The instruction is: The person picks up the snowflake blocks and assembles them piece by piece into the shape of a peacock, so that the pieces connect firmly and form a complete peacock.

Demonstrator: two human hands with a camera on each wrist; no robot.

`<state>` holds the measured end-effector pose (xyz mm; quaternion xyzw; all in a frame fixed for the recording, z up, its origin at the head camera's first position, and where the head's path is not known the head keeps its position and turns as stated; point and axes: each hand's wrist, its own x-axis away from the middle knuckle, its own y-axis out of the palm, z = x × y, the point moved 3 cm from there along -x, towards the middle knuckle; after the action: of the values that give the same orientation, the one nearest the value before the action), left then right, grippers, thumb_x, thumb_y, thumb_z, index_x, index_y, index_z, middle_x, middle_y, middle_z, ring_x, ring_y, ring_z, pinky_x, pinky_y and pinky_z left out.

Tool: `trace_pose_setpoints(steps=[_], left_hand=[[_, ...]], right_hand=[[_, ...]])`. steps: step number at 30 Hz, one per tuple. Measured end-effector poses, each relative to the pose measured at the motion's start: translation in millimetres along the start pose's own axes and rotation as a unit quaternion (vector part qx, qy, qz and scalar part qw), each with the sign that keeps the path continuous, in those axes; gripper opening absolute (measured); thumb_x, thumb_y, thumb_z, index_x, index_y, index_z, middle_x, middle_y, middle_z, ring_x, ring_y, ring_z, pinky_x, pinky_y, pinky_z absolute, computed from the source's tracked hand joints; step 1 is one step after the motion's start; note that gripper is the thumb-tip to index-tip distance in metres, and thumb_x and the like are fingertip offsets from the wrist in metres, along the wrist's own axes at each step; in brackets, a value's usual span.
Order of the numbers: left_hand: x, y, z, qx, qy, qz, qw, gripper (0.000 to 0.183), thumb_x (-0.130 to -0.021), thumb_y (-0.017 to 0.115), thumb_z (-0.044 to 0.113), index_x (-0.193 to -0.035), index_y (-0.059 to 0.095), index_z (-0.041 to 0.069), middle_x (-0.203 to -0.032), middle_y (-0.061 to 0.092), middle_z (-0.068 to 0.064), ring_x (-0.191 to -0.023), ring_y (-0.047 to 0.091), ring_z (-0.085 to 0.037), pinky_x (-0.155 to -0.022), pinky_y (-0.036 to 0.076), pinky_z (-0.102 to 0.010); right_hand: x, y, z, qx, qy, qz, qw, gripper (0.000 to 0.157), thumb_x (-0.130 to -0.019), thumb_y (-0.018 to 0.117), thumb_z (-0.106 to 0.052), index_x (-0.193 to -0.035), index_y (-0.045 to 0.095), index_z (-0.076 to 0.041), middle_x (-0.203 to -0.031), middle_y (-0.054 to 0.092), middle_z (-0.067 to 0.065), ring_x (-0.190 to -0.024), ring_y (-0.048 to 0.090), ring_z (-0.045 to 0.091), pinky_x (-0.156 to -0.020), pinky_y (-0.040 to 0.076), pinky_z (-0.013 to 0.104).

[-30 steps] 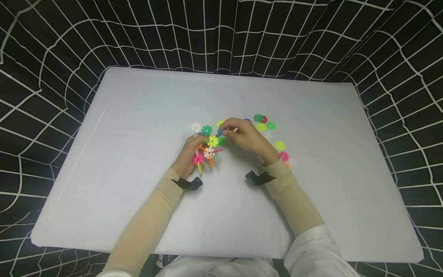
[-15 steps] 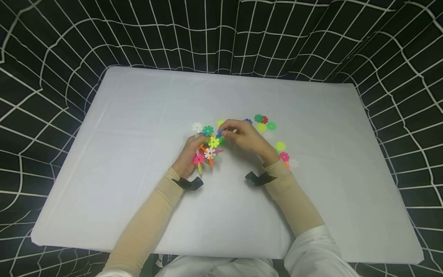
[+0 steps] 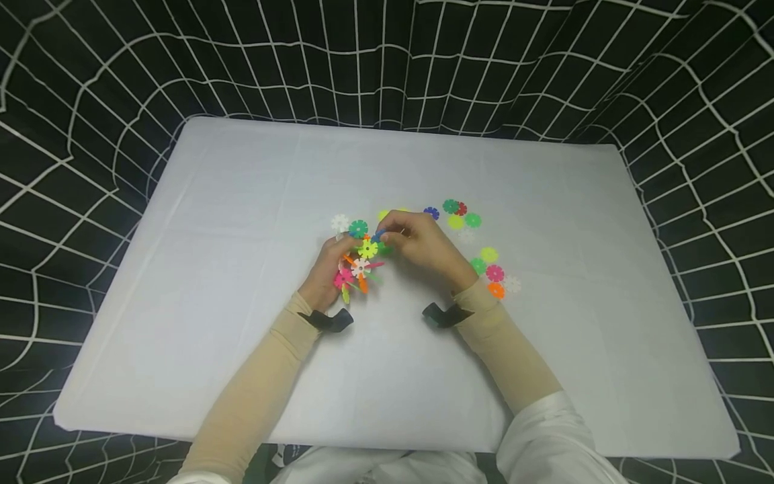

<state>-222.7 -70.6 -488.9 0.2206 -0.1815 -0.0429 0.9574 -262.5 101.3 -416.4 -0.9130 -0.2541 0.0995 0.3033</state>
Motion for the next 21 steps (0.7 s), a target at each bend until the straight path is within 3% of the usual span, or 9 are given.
trace_pose_setpoints(steps=[9,15,21], left_hand=[[0.5,0.2,-0.7,0.007,0.003,-0.012,0.9999,0.01,-0.091,0.057,0.018,-0.093,0.067,0.019,-0.094,0.06,0.009,-0.092,0.054,-0.006,-0.082,0.05,-0.016],[0.7,0.6,-0.3,0.007,0.004,-0.015,0.9999,0.009,-0.091,0.057,0.019,-0.094,0.066,0.018,-0.096,0.06,0.009,-0.095,0.054,-0.006,-0.084,0.051,-0.016],[0.7,0.4,0.2,-0.005,-0.008,-0.008,0.9999,0.009,-0.09,0.059,0.02,-0.093,0.067,0.018,-0.096,0.06,0.009,-0.098,0.054,-0.008,-0.087,0.05,-0.017]], right_hand=[[-1.4,2.0,6.7,-0.03,-0.002,-0.005,1.0,0.007,-0.094,0.07,-0.007,-0.097,0.073,-0.012,-0.098,0.074,0.005,-0.092,0.062,0.021,-0.085,0.052,0.038],[-1.9,2.6,6.5,-0.043,-0.018,-0.008,0.999,0.008,-0.094,0.069,-0.003,-0.096,0.072,-0.009,-0.098,0.074,0.007,-0.093,0.066,0.02,-0.095,0.054,0.041],[1.5,-0.2,0.1,-0.008,-0.011,-0.016,1.0,0.009,-0.095,0.068,-0.005,-0.096,0.072,-0.013,-0.094,0.075,0.009,-0.081,0.062,0.02,-0.08,0.053,0.035]])
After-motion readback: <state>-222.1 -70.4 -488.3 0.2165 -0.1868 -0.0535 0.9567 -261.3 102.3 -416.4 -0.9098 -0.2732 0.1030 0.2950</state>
